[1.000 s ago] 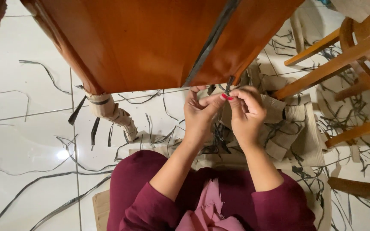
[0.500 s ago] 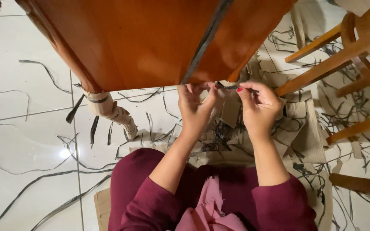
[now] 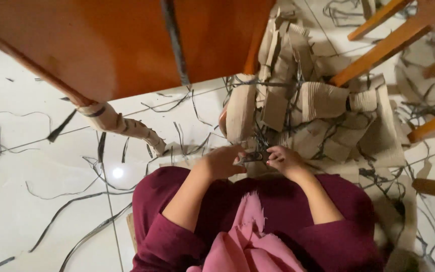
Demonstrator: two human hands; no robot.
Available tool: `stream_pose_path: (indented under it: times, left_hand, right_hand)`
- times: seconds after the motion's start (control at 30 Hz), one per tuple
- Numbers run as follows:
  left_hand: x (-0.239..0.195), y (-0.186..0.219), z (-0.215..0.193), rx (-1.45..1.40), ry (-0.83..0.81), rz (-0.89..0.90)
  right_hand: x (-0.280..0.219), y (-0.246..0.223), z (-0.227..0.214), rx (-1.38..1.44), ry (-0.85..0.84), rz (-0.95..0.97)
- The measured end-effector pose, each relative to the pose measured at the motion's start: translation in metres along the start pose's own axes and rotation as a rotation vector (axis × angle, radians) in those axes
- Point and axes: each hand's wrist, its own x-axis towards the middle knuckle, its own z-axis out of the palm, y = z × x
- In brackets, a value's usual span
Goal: Wrapping wooden chair legs with protective cardboard and securing them with string for shipping or storage.
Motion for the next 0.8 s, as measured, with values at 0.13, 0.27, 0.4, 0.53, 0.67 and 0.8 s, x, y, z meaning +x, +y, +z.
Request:
stream_pose_path:
  times: [0.13,0.27,0.4,0.53,0.67,0.8]
  left_hand:
    - [0.009,0.041,0.028,-0.024,-0.135,0.055]
    - [0.025,0.051,0.046,0.280,-0.211,-0.063]
    - [0.051,0.021,0.074,0.393,-0.188,-0.131]
    - [0.057,0.037,0.062,0.376,-0.191,-0.139]
    - [0.068,0.033,0.063,0.334,-0.185,-0.113]
    - [0.066,0.024,0.056,0.376,-0.167,-0.153]
  right_hand:
    - [0.005,0.005,0.009,-0.591,-0.223,0.125]
    - [0.043,0.040,0.008,-0.292,-0.021,0.002]
    - [0.084,0.071,0.015,-0.279,0.158,-0.078]
    - [0.086,0.046,0.025,-0.099,0.115,-0.183]
    - [0.091,0.041,0.040,-0.232,-0.078,-0.062]
    - [0.101,0.034,0.045,-0.169,-0.061,-0.025]
